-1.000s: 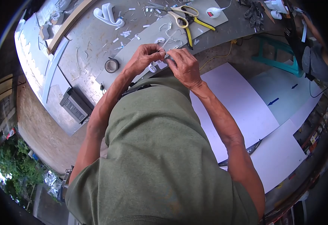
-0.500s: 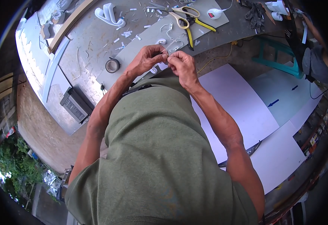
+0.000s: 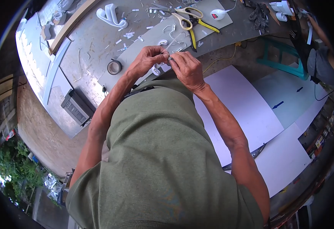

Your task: Assembling LED channel letters by applying black tape and attaching wiring components on a metal workspace.

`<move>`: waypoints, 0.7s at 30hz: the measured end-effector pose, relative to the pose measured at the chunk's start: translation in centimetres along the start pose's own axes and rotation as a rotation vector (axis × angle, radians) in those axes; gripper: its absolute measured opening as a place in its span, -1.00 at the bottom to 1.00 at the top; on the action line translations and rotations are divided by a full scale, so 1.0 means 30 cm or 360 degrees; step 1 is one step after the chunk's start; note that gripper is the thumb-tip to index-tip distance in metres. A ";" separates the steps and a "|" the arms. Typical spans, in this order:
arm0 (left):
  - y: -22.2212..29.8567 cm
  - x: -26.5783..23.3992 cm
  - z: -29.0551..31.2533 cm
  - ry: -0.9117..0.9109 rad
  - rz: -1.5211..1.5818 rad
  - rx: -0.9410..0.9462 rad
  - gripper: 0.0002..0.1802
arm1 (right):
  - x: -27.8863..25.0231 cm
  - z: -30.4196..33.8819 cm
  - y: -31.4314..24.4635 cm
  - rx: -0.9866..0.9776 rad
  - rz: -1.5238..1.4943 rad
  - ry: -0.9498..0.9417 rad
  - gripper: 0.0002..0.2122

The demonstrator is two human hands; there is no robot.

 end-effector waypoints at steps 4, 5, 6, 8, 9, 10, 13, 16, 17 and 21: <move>0.002 -0.003 0.007 0.0008 -0.0015 0.0007 -0.80 | -0.001 -0.002 -0.008 -0.0069 0.0034 0.0021 -0.79; 0.002 -0.005 0.008 0.0023 -0.0040 -0.0007 -0.80 | -0.003 -0.002 -0.008 -0.0053 0.0007 0.0024 -0.80; 0.001 -0.004 0.005 0.0022 -0.0040 -0.0008 -0.80 | -0.003 -0.003 -0.008 -0.0038 -0.0020 0.0027 -0.82; -0.008 -0.003 -0.001 0.0000 -0.0001 0.0029 -0.79 | -0.006 -0.009 -0.008 -0.0015 -0.0054 0.0061 -0.84; -0.014 -0.005 -0.002 0.0001 0.0000 0.0030 -0.79 | -0.010 -0.012 -0.008 0.0009 -0.0087 0.0095 -0.86; -0.016 -0.003 -0.003 -0.0026 -0.0001 0.0040 -0.80 | -0.013 -0.013 -0.025 0.0008 -0.0088 0.0094 -0.86; -0.018 0.004 -0.007 -0.0008 -0.0042 0.0062 -0.81 | 0.055 0.028 0.059 0.0802 -0.0580 -0.0260 -0.92; -0.012 -0.008 -0.001 0.0050 -0.0022 0.0086 -0.81 | 0.233 0.132 0.064 0.1891 -0.2697 -0.0627 -0.84; -0.010 -0.020 0.000 0.0068 0.0040 0.0099 -0.81 | 0.226 0.121 0.054 0.1889 -0.2698 -0.0626 -0.84; -0.028 -0.031 -0.001 0.0030 0.0111 0.0068 -0.82 | 0.099 0.054 0.062 0.1291 -0.1271 -0.0471 -0.78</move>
Point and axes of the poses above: each hand's wrist, its own z-axis away from the middle knuckle, its own x-axis out of the palm, y = z × x, the point moved 7 cm from there along -z, towards the middle knuckle, and after that the axes turned 13 degrees about z, right-handed, at the moved point
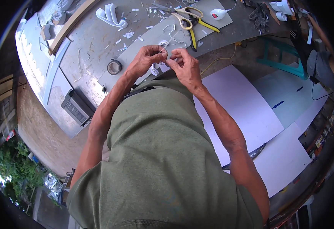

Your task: Assembling LED channel letters by applying black tape and attaching wiring components on a metal workspace.

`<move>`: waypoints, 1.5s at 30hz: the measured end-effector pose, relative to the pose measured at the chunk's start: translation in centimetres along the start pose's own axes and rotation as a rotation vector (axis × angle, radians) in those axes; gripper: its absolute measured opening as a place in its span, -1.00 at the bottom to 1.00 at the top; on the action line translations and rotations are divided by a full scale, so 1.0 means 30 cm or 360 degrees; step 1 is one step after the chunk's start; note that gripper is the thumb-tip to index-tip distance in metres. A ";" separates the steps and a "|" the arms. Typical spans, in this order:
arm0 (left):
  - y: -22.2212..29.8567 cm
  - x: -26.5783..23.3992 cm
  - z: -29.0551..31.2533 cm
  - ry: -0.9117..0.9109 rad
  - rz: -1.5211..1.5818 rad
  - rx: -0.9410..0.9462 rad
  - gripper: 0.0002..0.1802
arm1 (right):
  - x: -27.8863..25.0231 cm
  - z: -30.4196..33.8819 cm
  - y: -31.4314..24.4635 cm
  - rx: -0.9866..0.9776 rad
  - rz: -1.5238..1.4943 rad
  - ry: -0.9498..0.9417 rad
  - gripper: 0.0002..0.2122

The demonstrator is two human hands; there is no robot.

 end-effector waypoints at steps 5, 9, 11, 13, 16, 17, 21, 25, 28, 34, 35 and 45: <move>0.015 0.015 0.002 -0.0003 -0.0043 -0.0042 -0.81 | -0.019 0.046 -0.127 -0.1171 0.1135 0.0458 -0.72; 0.013 0.013 0.002 -0.0025 -0.0118 -0.0066 -0.80 | -0.009 0.054 -0.125 -0.1338 0.1206 0.0490 -0.76; 0.013 0.016 0.003 -0.0041 -0.0115 -0.0064 -0.80 | -0.007 0.054 -0.129 -0.1342 0.1220 0.0506 -0.83; 0.009 0.020 0.003 -0.0054 -0.0113 -0.0061 -0.79 | -0.007 0.039 -0.109 -0.1012 0.1000 0.0377 -0.88; 0.005 0.037 0.001 -0.0120 -0.0026 -0.0037 -0.79 | 0.007 -0.027 0.042 -0.0073 -0.0262 -0.0177 -0.90; 0.007 0.036 -0.002 -0.0117 -0.0074 -0.0028 -0.79 | 0.078 -0.008 0.102 0.0559 -0.1292 -0.0588 -0.88; 0.011 0.030 -0.003 -0.0082 -0.0069 -0.0058 -0.79 | 0.045 -0.004 0.084 0.0390 -0.0722 -0.0341 -0.85; 0.014 0.013 0.003 -0.0012 -0.0048 -0.0036 -0.83 | -0.021 0.018 -0.079 -0.0476 0.0668 0.0160 -0.73; 0.010 0.025 0.000 -0.0028 -0.0086 -0.0048 -0.83 | -0.017 0.037 -0.110 -0.0946 0.1010 0.0307 -0.74; 0.008 0.014 -0.003 -0.0044 -0.0136 -0.0069 -0.80 | -0.006 0.050 -0.132 -0.1364 0.1196 0.0468 -0.82; 0.007 0.014 -0.002 -0.0043 -0.0134 -0.0069 -0.80 | -0.005 0.056 -0.137 -0.1365 0.1197 0.0466 -0.82; 0.016 0.012 0.002 -0.0017 -0.0035 -0.0081 -0.84 | 0.057 -0.002 0.080 0.0419 -0.0888 -0.0422 -0.83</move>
Point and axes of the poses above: each hand's wrist, its own z-axis away from the middle knuckle, its own x-axis out of the palm, y = z × x, the point moved 7 cm from there along -z, towards the middle knuckle, and after that the axes turned 13 degrees about z, right-handed, at the moved point
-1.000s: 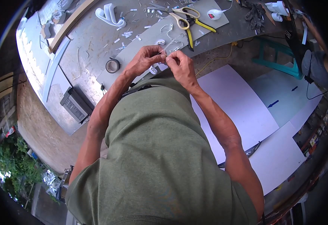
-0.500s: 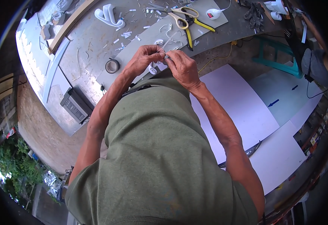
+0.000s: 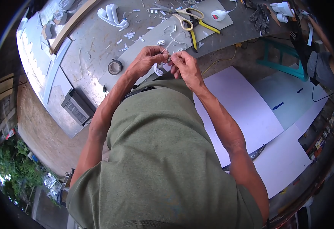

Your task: Assembling LED channel letters by applying black tape and attaching wiring components on a metal workspace.

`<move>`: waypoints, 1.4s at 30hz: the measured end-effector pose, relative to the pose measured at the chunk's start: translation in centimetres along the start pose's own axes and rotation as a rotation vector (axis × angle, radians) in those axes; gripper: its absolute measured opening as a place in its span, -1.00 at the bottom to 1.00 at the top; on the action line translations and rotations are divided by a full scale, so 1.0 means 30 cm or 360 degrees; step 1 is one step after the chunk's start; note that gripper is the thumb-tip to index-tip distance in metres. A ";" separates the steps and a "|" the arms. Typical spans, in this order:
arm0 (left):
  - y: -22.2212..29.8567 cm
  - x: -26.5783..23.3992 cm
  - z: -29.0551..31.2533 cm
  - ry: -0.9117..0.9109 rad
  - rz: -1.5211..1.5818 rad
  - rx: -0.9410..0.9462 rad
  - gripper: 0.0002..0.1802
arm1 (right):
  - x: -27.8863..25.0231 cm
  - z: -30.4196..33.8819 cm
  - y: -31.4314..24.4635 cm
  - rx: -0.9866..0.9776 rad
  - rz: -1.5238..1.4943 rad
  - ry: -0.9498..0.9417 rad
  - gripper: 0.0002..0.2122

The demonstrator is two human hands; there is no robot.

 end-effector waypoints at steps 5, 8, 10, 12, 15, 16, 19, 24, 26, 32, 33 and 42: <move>-0.029 -0.014 -0.011 -0.0009 0.0068 -0.0016 -0.83 | 0.026 0.079 -0.173 -0.1087 0.1707 0.0580 -0.79; -0.027 -0.009 -0.011 -0.0015 0.0067 -0.0043 -0.82 | 0.054 0.095 -0.191 -0.1445 0.2019 0.0638 -0.78; -0.028 -0.009 -0.011 -0.0018 0.0027 -0.0064 -0.81 | 0.057 0.096 -0.195 -0.1537 0.2042 0.0637 -0.79; -0.032 -0.011 -0.009 -0.0013 0.0044 -0.0062 -0.81 | 0.064 0.098 -0.196 -0.1632 0.2063 0.0635 -0.81; -0.024 0.000 -0.004 -0.0002 0.0056 -0.0026 -0.80 | 0.065 0.100 -0.202 -0.1601 0.2071 0.0650 -0.88; -0.015 0.000 0.000 0.0012 0.0050 0.0009 -0.78 | 0.030 0.063 -0.183 -0.1030 0.1761 0.0534 -0.89; 0.000 0.004 -0.002 -0.0004 0.0021 0.0000 -0.77 | -0.030 0.001 -0.084 -0.0325 0.0918 0.0231 -0.87; -0.040 -0.023 -0.011 0.0047 0.0108 0.0007 -0.79 | -0.031 0.010 -0.071 -0.0380 0.0847 0.0291 -0.84; -0.042 -0.022 -0.015 0.0055 0.0150 0.0003 -0.79 | -0.011 0.039 -0.120 -0.0706 0.1249 0.0470 -0.87; -0.044 -0.022 -0.017 0.0040 0.0119 -0.0029 -0.80 | 0.001 0.050 -0.148 -0.0934 0.1507 0.0605 -0.91; -0.045 -0.021 -0.016 0.0040 0.0128 -0.0026 -0.79 | 0.000 0.050 -0.148 -0.0935 0.1507 0.0605 -0.91; -0.038 -0.013 -0.009 0.0049 0.0152 -0.0027 -0.80 | -0.001 0.047 -0.151 -0.0974 0.1541 0.0603 -0.93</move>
Point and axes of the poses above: each hand's wrist, its own z-axis away from the middle knuckle, its own x-axis out of the palm, y = z × x, the point moved 7 cm from there along -z, towards the middle knuckle, and after that the axes turned 13 degrees about z, right-handed, at the moved point
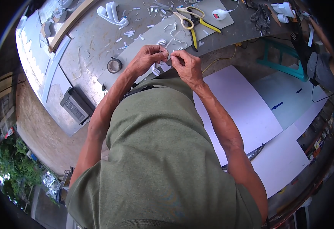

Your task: Assembling LED channel letters by applying black tape and attaching wiring components on a metal workspace.

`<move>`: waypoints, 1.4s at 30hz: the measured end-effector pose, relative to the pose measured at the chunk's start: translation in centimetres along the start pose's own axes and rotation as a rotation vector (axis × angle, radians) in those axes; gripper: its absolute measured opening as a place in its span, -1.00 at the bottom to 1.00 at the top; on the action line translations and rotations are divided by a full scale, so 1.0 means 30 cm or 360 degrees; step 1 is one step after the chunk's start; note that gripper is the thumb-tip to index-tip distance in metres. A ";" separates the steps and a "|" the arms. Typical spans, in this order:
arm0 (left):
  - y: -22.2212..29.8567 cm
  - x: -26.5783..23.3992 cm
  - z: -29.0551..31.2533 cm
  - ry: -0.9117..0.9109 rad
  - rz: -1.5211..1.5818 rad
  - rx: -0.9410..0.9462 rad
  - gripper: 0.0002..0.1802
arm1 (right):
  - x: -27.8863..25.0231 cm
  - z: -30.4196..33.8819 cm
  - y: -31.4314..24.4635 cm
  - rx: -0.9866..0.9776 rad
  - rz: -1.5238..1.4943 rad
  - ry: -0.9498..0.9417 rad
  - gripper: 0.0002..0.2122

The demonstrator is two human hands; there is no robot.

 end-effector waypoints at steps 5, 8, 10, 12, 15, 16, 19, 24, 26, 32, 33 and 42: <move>-0.002 -0.001 0.002 0.0002 0.0013 -0.0015 -0.81 | 0.005 -0.002 0.007 -0.0064 -0.0019 -0.0012 -0.92; -0.010 -0.002 -0.002 -0.0008 0.0047 -0.0024 -0.81 | 0.010 -0.006 0.016 -0.0113 -0.0033 -0.0051 -0.91; -0.011 -0.003 -0.003 -0.0024 0.0064 -0.0021 -0.81 | 0.012 -0.009 0.019 -0.0114 -0.0038 -0.0060 -0.91; -0.013 -0.004 -0.005 -0.0015 0.0076 -0.0017 -0.81 | 0.011 -0.012 0.016 -0.0116 -0.0043 -0.0070 -0.91; -0.008 -0.007 -0.004 -0.0030 0.0051 -0.0042 -0.83 | 0.003 -0.016 0.007 -0.0156 -0.0005 -0.0062 -0.91; -0.008 -0.007 -0.002 -0.0050 0.0015 -0.0068 -0.84 | 0.001 -0.019 0.000 -0.0189 0.0015 -0.0055 -0.91; -0.003 -0.008 0.001 -0.0060 -0.0011 -0.0073 -0.84 | -0.007 -0.023 -0.023 -0.0231 0.0059 -0.0057 -0.91; -0.007 -0.010 0.001 -0.0051 0.0010 -0.0069 -0.85 | 0.008 -0.022 -0.029 -0.0280 0.0106 0.0009 -0.91; -0.009 -0.009 0.002 -0.0052 0.0006 -0.0060 -0.85 | 0.017 -0.024 -0.028 -0.0246 0.0104 0.0032 -0.90; -0.013 -0.021 0.007 -0.0023 -0.0105 -0.0065 -0.83 | 0.040 -0.027 -0.040 -0.0285 0.0181 0.0083 -0.91; -0.009 -0.016 0.005 -0.0027 -0.0092 -0.0023 -0.81 | 0.047 -0.024 -0.041 -0.0285 0.0181 0.0081 -0.91; -0.010 -0.044 0.006 0.0068 0.0033 -0.0018 -0.81 | 0.062 -0.012 0.005 0.0105 -0.0099 -0.0009 -0.90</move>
Point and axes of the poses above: each hand's wrist, its own z-axis away from the middle knuckle, its own x-axis out of the palm, y = z × x, the point moved 7 cm from there along -z, towards the middle knuckle, and after that the axes turned 13 degrees about z, right-handed, at the moved point
